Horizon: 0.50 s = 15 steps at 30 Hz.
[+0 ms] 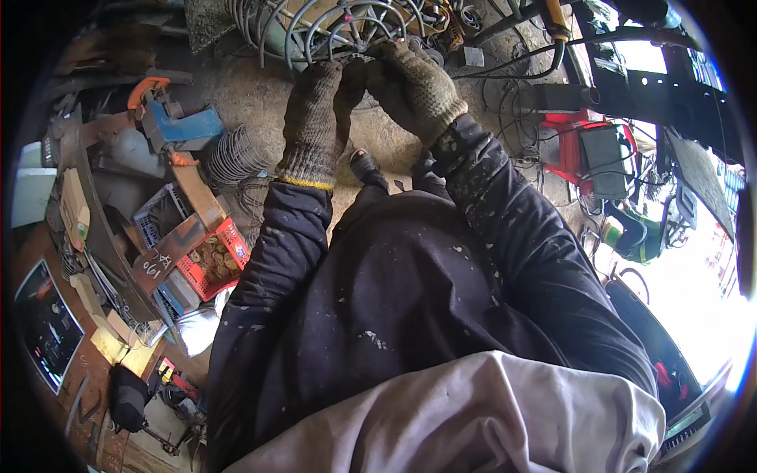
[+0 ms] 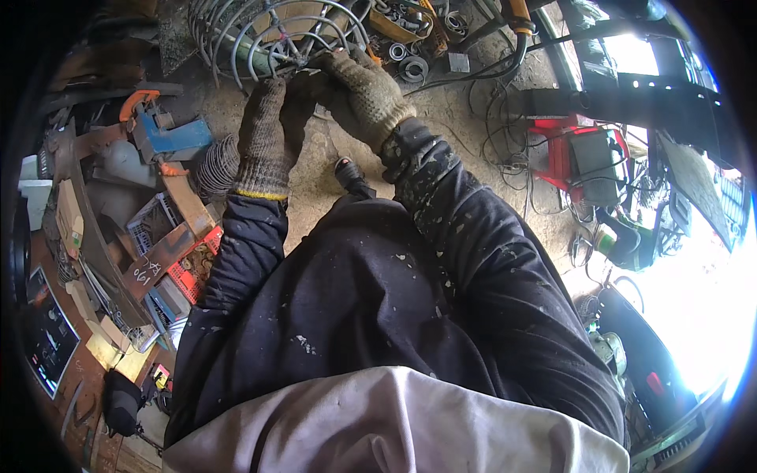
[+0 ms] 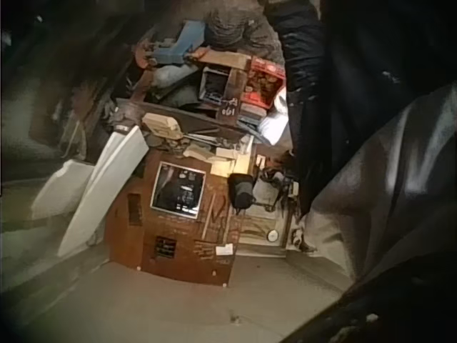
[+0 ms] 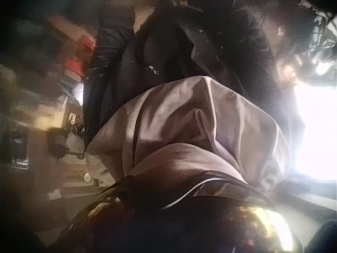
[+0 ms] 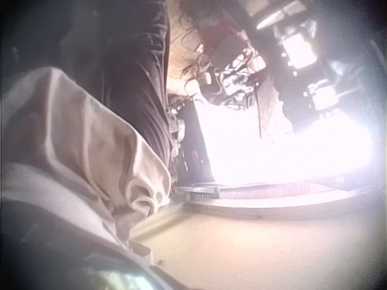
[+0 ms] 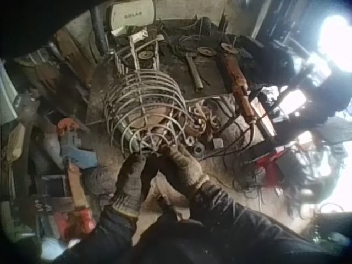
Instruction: The person welds and hammers a metal wire cage structure on a workbench.
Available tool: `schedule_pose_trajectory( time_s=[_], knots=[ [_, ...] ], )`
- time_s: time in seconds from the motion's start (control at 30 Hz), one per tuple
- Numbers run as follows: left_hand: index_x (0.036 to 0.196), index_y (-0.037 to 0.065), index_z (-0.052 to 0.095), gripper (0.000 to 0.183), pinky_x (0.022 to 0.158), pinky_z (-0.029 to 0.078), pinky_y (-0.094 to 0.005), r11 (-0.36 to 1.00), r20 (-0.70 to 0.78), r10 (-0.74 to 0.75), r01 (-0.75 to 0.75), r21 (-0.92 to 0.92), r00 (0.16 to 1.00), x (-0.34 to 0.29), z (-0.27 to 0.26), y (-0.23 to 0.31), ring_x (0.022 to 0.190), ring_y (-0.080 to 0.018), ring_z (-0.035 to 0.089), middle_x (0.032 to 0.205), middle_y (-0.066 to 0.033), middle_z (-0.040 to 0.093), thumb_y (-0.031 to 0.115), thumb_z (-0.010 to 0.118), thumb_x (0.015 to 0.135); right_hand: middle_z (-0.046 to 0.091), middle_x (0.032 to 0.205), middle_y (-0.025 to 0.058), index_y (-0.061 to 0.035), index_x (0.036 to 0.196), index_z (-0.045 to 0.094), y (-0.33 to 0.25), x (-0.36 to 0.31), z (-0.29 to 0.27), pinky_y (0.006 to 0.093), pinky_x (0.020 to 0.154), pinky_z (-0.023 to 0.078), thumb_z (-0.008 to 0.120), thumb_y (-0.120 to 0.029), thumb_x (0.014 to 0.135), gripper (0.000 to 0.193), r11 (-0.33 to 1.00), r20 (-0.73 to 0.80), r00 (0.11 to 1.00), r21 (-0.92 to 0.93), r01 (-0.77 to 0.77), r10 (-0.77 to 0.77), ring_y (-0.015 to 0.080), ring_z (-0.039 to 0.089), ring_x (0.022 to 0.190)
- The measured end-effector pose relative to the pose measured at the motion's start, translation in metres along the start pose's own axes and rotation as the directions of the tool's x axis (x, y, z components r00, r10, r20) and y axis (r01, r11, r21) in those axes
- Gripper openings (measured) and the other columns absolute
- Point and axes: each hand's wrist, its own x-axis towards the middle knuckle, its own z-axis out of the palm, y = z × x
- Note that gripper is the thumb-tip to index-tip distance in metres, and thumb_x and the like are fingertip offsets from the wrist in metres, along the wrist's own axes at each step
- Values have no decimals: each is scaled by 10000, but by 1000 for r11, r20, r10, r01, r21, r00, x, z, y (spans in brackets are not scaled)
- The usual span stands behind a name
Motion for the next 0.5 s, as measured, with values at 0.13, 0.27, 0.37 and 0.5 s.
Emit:
schedule_pose_trajectory(
  time_s=[0.13, 0.27, 0.37, 0.5],
  knots=[
    [1254, 4, 588, 301, 1028, 510, -457, 992, -40, 40, -35, 124, 998, 4, -6, -2, 1151, -329, 638, 1223, -195, 657, 149, 585, 991, 660, 1062, 142, -72, 1153, 655, 13, 2, 6, 403, 850, 531, 701, -140, 875, 290, 869, 65, 952, 394, -300, 300, 341, 648, 991],
    [1246, 16, 598, 294, 1025, 512, -453, 597, 127, 247, -254, 761, 961, -1, 6, 2, 1153, -322, 638, 1221, -186, 660, 155, 595, 986, 660, 1047, 150, -70, 1132, 660, -2, 5, -2, 414, 858, 526, 686, -172, 888, 265, 869, 71, 935, 352, -348, 346, 358, 642, 1000],
    [1251, 20, 593, 303, 1023, 513, -449, 522, 109, 243, -224, 823, 964, -3, 11, 4, 1163, -320, 635, 1229, -183, 658, 173, 593, 990, 661, 1040, 149, -64, 1125, 661, -8, 6, -7, 406, 853, 527, 687, -185, 892, 264, 989, 4, 999, -144, 41, -41, 357, 644, 995],
    [1290, 28, 585, 343, 1025, 508, -426, 999, 38, -40, 39, 21, 998, -5, 1, 6, 1184, -301, 627, 1243, -158, 656, 215, 583, 1003, 647, 1032, 115, -29, 1085, 636, -14, 8, -14, 323, 820, 527, 650, -94, 942, 158, 965, 108, 988, -226, 134, -111, 207, 642, 919]
  ],
)
